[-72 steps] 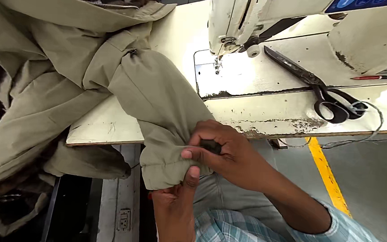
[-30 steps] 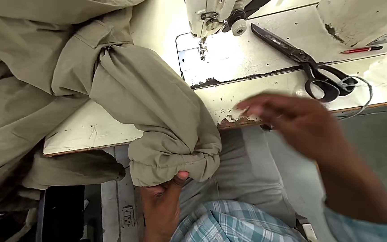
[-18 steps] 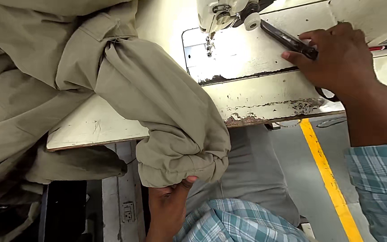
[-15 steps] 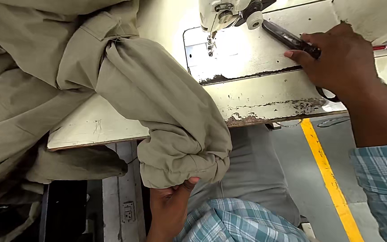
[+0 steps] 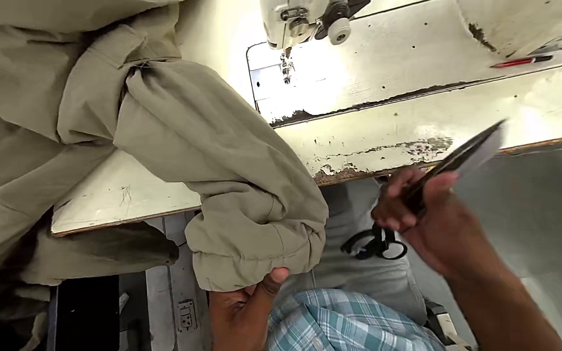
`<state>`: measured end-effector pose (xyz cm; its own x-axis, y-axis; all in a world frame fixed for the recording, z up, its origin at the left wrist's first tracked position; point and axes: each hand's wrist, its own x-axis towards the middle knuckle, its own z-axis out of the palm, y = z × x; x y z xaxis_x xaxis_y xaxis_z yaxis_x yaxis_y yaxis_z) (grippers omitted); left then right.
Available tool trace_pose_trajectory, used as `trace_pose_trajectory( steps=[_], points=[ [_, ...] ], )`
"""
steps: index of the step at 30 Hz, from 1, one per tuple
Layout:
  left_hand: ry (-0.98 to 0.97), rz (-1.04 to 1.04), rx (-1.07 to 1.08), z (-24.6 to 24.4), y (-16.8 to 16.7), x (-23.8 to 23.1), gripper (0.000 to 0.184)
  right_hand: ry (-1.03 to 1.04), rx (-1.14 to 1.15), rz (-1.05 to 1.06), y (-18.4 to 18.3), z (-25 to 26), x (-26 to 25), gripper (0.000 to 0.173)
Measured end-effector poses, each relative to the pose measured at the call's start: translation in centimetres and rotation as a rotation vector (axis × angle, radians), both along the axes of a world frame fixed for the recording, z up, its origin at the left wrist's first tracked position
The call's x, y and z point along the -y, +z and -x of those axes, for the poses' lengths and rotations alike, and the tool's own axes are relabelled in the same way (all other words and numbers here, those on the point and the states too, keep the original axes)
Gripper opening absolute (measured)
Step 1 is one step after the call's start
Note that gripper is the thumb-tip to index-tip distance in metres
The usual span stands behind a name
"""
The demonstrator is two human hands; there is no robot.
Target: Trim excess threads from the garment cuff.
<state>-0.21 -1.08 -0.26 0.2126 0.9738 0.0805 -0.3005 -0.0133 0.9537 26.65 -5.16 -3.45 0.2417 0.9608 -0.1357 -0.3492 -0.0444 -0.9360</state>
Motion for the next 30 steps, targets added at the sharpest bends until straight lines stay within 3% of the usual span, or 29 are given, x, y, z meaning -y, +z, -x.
trace_pose_trajectory(
  steps=[4,6,9,15,19,23,30],
  points=[
    [-0.017,0.125,0.047,0.4,0.6,0.3,0.016,0.156,-0.038,-0.169,1.3,1.2,0.2,0.061],
    [-0.107,0.156,0.133,0.6,0.9,0.2,0.012,0.125,0.024,-0.271,3.0,1.6,-0.3,0.055],
    [-0.070,0.186,0.179,0.3,1.5,0.6,0.015,0.053,0.257,-0.337,5.7,2.6,-0.9,0.041],
    [0.007,0.165,0.092,-0.7,1.9,0.5,0.012,0.227,0.689,-0.372,6.5,3.1,-1.1,0.028],
    [-0.009,0.166,0.082,-1.3,2.1,0.6,0.010,0.355,0.625,-0.392,7.9,3.7,-1.4,0.026],
    [0.000,0.164,0.051,-1.9,2.0,0.7,0.009,0.566,0.476,-0.265,7.5,5.0,-1.5,0.026],
    [0.061,0.132,-0.031,-2.6,0.9,0.7,0.013,0.587,0.354,-0.130,6.1,4.7,-1.0,0.022]
  ],
)
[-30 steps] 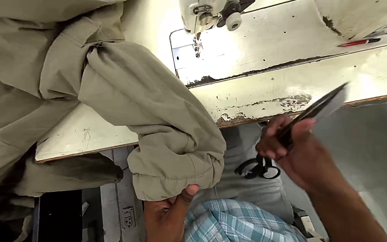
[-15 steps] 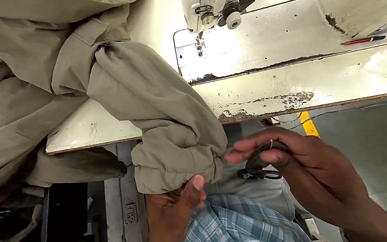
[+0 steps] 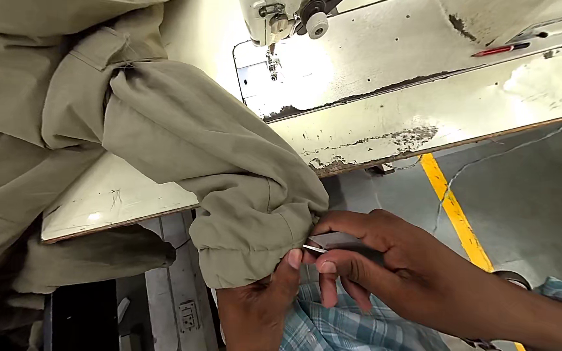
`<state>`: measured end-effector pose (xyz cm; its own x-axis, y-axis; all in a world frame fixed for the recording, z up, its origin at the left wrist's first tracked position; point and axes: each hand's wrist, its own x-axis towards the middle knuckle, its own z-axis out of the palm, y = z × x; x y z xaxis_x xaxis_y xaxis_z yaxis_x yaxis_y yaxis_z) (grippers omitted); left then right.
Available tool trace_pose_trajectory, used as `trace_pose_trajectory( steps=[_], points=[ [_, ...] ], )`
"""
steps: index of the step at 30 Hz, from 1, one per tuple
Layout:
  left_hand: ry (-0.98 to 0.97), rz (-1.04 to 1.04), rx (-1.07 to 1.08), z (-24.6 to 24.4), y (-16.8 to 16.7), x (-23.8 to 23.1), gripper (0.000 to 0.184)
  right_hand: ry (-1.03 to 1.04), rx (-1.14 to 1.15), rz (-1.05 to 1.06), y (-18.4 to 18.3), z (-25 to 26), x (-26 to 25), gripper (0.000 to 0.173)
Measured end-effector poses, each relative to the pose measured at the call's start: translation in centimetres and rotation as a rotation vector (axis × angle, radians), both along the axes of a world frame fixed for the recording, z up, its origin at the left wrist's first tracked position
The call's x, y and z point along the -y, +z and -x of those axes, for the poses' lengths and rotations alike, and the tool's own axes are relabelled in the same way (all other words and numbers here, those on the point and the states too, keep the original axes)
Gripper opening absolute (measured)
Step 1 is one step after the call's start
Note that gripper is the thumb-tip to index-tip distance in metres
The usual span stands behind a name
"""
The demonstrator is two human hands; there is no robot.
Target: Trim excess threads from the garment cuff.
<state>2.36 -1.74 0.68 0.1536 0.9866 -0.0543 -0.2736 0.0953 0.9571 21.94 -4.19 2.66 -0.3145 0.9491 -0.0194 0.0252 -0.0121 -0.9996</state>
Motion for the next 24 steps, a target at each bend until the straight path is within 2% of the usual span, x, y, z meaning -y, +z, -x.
trace_pose_trajectory(
  steps=[15,19,24],
  points=[
    [0.083,-0.110,-0.100,-1.0,-0.2,0.2,0.025,-0.054,0.034,0.020,0.2,-0.3,0.2,0.021],
    [0.136,-0.108,-0.061,-1.7,0.0,0.7,0.029,-0.122,-0.039,0.018,-0.1,0.3,0.5,0.020],
    [0.112,-0.120,-0.015,-1.9,-0.1,1.1,0.029,-0.250,-0.032,-0.065,-0.4,1.4,0.5,0.021]
  ],
)
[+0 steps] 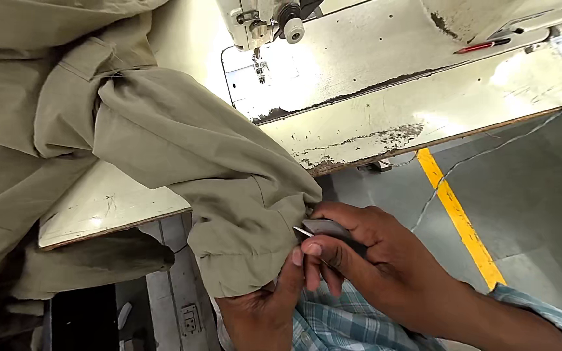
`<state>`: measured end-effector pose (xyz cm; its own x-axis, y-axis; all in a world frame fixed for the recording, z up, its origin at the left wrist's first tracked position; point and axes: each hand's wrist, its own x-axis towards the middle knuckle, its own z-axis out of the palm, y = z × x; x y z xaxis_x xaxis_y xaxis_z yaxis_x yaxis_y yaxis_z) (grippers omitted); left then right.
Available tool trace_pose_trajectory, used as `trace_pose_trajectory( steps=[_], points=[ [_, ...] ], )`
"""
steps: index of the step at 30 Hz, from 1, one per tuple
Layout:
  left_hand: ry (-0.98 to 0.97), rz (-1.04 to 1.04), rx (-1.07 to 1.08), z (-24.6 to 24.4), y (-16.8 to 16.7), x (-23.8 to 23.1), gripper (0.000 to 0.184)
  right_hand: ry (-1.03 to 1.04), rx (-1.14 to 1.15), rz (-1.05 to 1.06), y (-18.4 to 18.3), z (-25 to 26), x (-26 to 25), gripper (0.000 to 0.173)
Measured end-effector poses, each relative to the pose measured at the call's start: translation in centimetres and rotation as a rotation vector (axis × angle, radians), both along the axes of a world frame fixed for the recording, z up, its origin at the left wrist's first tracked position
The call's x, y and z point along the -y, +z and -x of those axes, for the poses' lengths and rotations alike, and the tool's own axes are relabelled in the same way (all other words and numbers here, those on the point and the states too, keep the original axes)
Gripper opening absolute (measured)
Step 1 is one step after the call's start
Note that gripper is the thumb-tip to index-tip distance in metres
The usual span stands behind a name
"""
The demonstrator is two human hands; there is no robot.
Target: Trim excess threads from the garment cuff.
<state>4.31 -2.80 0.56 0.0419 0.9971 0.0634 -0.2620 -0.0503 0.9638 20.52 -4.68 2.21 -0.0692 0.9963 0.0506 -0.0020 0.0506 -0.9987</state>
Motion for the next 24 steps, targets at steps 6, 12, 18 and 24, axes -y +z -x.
trace_pose_trajectory(
  steps=[6,12,18,24],
  points=[
    [-0.070,0.123,0.127,0.2,0.4,-0.5,0.018,0.064,0.046,-0.023,-0.1,-0.8,0.2,0.021],
    [-0.074,0.102,0.083,0.2,0.4,-0.7,0.018,0.127,0.153,-0.023,0.4,-1.7,0.1,0.020],
    [-0.032,0.067,0.000,0.3,-0.1,-0.8,0.026,0.157,0.115,0.031,0.5,-1.9,-0.2,0.021],
    [-0.008,-0.017,0.013,-0.4,-0.8,-0.4,0.026,0.042,0.086,0.015,-0.3,-0.9,-0.2,0.020]
  ],
)
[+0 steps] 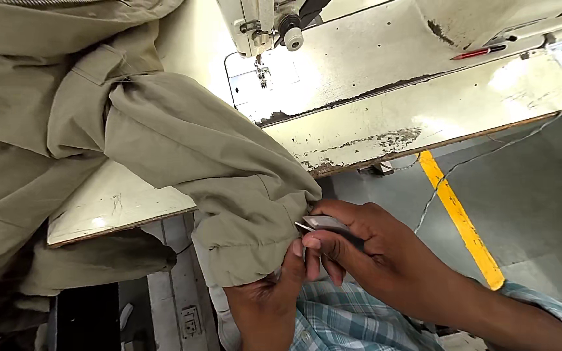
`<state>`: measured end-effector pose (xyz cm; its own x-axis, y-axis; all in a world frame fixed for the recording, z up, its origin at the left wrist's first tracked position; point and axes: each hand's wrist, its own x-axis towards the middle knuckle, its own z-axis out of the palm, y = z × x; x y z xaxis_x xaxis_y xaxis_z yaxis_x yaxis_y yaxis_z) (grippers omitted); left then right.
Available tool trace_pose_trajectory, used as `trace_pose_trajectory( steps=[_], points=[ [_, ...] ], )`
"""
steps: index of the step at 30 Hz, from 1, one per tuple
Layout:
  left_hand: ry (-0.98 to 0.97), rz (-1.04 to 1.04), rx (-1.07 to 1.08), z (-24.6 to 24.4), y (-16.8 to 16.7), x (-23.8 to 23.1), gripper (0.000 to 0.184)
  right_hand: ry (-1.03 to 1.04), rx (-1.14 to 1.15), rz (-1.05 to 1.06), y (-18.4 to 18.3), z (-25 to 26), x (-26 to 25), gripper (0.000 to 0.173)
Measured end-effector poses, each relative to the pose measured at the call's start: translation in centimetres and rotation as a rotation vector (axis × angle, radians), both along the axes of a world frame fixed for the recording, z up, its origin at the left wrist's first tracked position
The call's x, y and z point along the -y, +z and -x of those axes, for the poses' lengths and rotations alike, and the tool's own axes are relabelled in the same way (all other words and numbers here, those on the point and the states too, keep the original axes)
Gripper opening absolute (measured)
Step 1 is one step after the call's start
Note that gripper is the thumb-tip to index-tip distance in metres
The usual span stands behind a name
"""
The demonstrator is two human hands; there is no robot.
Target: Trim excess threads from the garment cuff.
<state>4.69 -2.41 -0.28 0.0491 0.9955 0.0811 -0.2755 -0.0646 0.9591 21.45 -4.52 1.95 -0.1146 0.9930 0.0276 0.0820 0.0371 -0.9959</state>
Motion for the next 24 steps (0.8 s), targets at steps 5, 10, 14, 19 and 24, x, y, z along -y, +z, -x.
trace_pose_trajectory(
  steps=[5,10,14,19,24],
  points=[
    [-0.068,0.018,0.051,0.1,0.4,-0.3,0.018,0.000,-0.069,-0.024,-0.2,0.1,-0.2,0.021],
    [-0.105,0.245,0.156,0.8,1.4,-0.4,0.014,0.061,-0.085,0.021,0.2,-0.5,0.4,0.020],
    [-0.099,0.267,0.158,0.7,1.6,-0.3,0.017,0.106,-0.030,0.032,0.3,-0.9,0.4,0.022],
    [-0.114,0.262,0.134,0.8,1.6,-0.5,0.015,0.122,-0.079,0.064,0.6,-0.9,0.1,0.021],
    [-0.132,0.281,0.155,0.9,1.4,-0.5,0.012,0.145,-0.112,0.102,0.7,-1.2,-0.1,0.020]
  ],
)
